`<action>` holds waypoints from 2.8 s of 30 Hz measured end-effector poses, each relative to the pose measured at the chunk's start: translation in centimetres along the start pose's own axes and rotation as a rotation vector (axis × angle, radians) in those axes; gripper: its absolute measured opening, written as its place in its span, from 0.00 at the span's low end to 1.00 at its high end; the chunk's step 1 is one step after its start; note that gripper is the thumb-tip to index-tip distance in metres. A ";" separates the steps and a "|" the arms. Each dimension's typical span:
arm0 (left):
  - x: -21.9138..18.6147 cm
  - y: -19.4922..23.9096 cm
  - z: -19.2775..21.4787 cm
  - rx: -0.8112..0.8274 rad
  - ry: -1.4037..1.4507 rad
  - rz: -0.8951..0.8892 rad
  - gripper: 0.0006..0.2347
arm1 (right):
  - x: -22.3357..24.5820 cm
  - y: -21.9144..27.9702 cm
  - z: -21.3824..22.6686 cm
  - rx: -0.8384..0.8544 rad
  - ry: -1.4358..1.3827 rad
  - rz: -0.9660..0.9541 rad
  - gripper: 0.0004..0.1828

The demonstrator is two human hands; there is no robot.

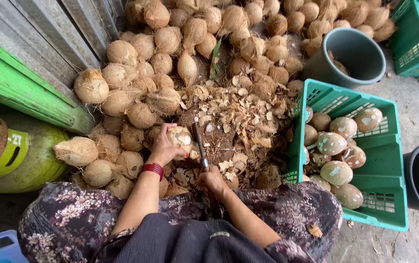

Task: The person sits on the ground and uses a long metal tool to peel the fibrous husk off coconuts. They rotate each coconut while scraping away the husk and place the peeled coconuts into a green crate.

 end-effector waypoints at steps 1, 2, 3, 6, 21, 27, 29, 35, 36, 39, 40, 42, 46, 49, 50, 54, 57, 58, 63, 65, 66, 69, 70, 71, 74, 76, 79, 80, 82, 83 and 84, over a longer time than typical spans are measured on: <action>0.5 0.2 0.2 0.010 0.025 0.003 0.43 | 0.0 0.4 0.0 -0.013 -0.044 0.012 0.08; 0.9 0.2 0.5 0.019 0.050 0.006 0.43 | 0.1 0.8 0.1 -0.026 -0.088 0.023 0.08; 1.1 -0.1 0.5 0.024 0.046 0.027 0.43 | 0.6 1.0 0.5 -0.044 -0.130 0.038 0.09; 1.9 -0.3 0.4 0.048 0.036 0.078 0.43 | 1.8 1.8 1.1 -0.087 0.033 0.194 0.08; 2.1 -1.1 1.3 0.121 0.146 0.091 0.43 | 2.6 1.4 0.9 -0.105 0.031 0.330 0.08; 2.5 -2.3 0.6 0.149 0.176 0.031 0.44 | 0.2 -1.2 -1.4 -0.050 0.000 0.050 0.12; 3.5 -2.4 0.4 0.113 0.105 0.063 0.44 | 0.7 -0.9 -1.3 -0.093 0.136 0.071 0.11; 3.4 -3.1 0.8 0.086 0.120 0.022 0.51 | 3.8 2.7 0.0 -0.113 0.072 0.291 0.10; 3.8 -2.3 0.5 0.106 0.114 0.073 0.48 | 3.5 3.2 0.1 -0.141 0.096 0.339 0.10; 2.3 -2.0 0.9 0.127 0.097 0.123 0.43 | 3.4 1.4 -0.6 -0.155 -0.027 0.543 0.13; 1.7 -1.6 1.1 0.122 0.096 0.111 0.43 | 1.8 0.0 -0.6 -0.123 -0.032 0.333 0.11; 0.1 -1.6 1.4 0.105 0.079 0.032 0.43 | -1.5 -2.2 -0.8 -0.064 -0.046 -0.087 0.08; 0.1 0.7 1.3 0.044 -0.177 0.054 0.43 | -3.1 -2.3 -0.6 -0.157 0.187 0.131 0.05; -1.8 0.5 0.7 -0.036 -0.424 -0.013 0.45 | -0.8 -1.6 -0.4 -0.139 0.277 0.163 0.06; -1.8 1.1 0.2 -0.050 -0.490 -0.055 0.47 | -0.6 -0.8 -0.2 -0.127 0.233 0.113 0.05; -1.2 0.4 -0.2 -0.081 -0.539 -0.065 0.46 | 1.6 1.2 0.9 -0.136 0.223 0.113 0.06; -0.2 -0.4 -0.2 -0.098 -0.514 -0.101 0.44 | 2.5 1.5 1.2 -0.196 0.236 0.486 0.06; -0.2 -0.4 -0.2 -0.105 -0.502 -0.119 0.45 | 1.4 0.8 0.7 -0.187 0.187 0.382 0.04; -0.6 -0.3 0.6 -0.093 -0.415 -0.029 0.43 | -1.9 -2.1 -0.4 -0.180 0.272 -0.025 0.08; -0.1 0.2 0.7 -0.056 -0.393 0.028 0.43 | -1.7 -1.5 -0.3 -0.164 0.257 -0.066 0.07; -0.1 0.2 0.9 -0.079 -0.382 0.007 0.44 | -1.1 -1.2 -0.1 -0.144 0.196 -0.050 0.05; 0.1 -0.3 1.1 -0.110 -0.362 -0.025 0.43 | 0.9 0.3 0.3 -0.078 0.075 0.004 0.04; 0.1 -0.5 1.1 -0.121 -0.366 -0.049 0.42 | 1.6 0.6 0.3 -0.056 0.077 0.068 0.03; 0.2 -0.5 0.9 -0.129 -0.371 -0.069 0.41 | 2.1 0.9 0.6 -0.091 0.059 0.140 0.04; 0.7 -0.5 0.3 -0.114 -0.428 -0.030 0.42 | 1.4 0.6 -0.8 -0.192 0.063 0.246 0.06; 0.9 -0.3 0.6 -0.101 -0.399 0.014 0.41 | 0.3 -0.7 -1.4 -0.210 0.109 0.136 0.05; 1.6 -0.2 1.0 -0.095 -0.322 -0.023 0.43 | -1.1 -1.7 -1.3 -0.154 0.118 -0.098 0.06; 2.0 -0.3 1.0 -0.096 -0.289 -0.048 0.44 | -0.7 -1.6 -1.0 -0.127 0.055 -0.052 0.07; 2.2 0.3 1.1 -0.179 -0.230 -0.254 0.45 | -0.2 -0.4 -0.4 -0.086 -0.030 0.003 0.08; 1.6 -0.1 1.0 -0.215 -0.201 -0.369 0.45 | 0.5 0.1 0.1 -0.089 -0.066 0.020 0.08; 0.9 -0.9 0.7 -0.222 -0.253 -0.442 0.41 | 1.1 0.4 0.6 -0.091 -0.101 0.038 0.08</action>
Point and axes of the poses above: each hand's wrist, its own y-axis away from the middle knuckle, its own z-axis out of the back of the hand, x = y × z, the point moved 5 cm from there along -y, towards the middle knuckle, and after that the axes turned 3 degrees about -x, right-handed, at the moved point
